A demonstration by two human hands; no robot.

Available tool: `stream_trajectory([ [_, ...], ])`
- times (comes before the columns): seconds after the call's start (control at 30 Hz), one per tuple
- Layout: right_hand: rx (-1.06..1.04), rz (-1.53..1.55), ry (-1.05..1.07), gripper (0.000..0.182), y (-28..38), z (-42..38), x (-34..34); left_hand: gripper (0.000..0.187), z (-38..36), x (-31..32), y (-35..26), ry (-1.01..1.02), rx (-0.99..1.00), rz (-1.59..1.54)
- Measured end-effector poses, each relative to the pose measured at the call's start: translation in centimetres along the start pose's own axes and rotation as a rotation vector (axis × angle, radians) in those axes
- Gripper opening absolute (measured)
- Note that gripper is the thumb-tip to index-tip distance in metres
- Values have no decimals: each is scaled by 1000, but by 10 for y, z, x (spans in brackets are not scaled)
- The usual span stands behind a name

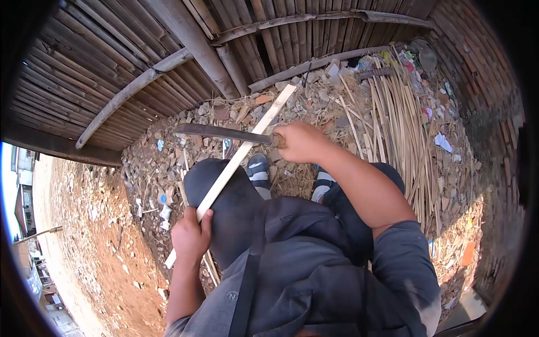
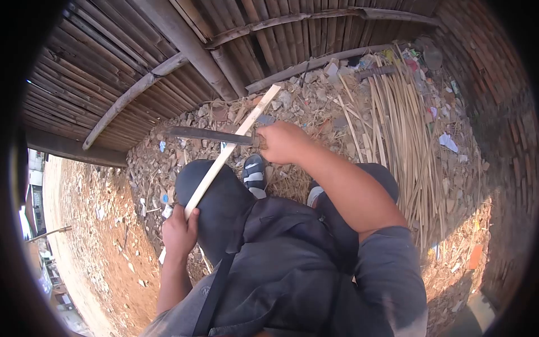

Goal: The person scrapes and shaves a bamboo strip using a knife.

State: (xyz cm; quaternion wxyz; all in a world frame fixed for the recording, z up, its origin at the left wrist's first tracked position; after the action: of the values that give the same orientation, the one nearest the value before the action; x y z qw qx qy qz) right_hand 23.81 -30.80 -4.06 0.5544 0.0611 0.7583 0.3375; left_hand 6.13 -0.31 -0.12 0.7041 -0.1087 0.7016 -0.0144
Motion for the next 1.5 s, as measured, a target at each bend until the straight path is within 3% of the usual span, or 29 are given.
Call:
stream_trajectory([
  [0.07,-56,-80,30,41,-8,-1,4,43,-2,5,1,-10,-1,-24],
  [0.1,46,79,32,35,-33,11,4,43,-3,11,4,-15,-7,-34],
  [0.17,51,78,-8,38,-50,16,6,41,2,10,2,-46,-11,-19],
  [0.33,9,70,-141,40,-17,4,-7,41,2,2,5,3,30,-19],
  [0.47,-102,-242,23,40,-4,-2,5,41,8,5,5,64,23,-2],
  [0.5,28,-70,83,37,-23,4,4,41,5,6,5,74,14,-7],
  [0.57,68,34,-23,36,-60,21,17,40,9,3,1,38,14,21],
  [0.63,91,10,-120,36,-52,18,3,38,10,1,-1,20,16,24],
  [0.73,80,-13,-54,49,-26,3,-7,39,7,0,4,57,36,-32],
  [0.83,-72,-179,77,49,13,-11,-5,39,8,2,2,45,57,-69],
  [0.93,129,210,-105,41,-65,17,0,38,10,9,5,51,30,-107],
  [0.97,244,298,95,40,-71,21,8,37,12,7,-1,3,34,-47],
  [1.07,96,34,-134,39,-58,19,1,35,13,-1,0,73,1,-27],
  [1.1,91,76,-146,36,-50,16,-2,35,12,-1,3,80,5,-76],
  [1.2,-7,-10,-116,43,-7,-7,-8,37,9,1,6,70,34,-109],
  [1.33,-106,-230,-19,29,4,-7,-7,40,11,7,5,46,16,-134],
  [1.37,21,-5,-104,33,-29,5,-10,40,9,12,9,44,14,-129],
  [1.43,291,153,-355,38,-95,20,-27,39,10,9,8,0,34,-109],
  [1.5,331,148,-343,41,-122,17,-48,40,9,18,26,-23,-35,-303],
])
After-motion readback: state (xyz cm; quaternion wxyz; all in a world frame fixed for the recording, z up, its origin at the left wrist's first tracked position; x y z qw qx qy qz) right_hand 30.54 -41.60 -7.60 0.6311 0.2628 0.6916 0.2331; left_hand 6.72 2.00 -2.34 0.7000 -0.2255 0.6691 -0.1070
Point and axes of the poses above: each hand's wrist, its own z-axis towards the middle knuckle, its own x-axis out of the palm, y = z × x, the point moved 6 cm from there along z, towards the middle knuckle, and after that the axes turned 3 degrees about -x, right-handed, at the moved point
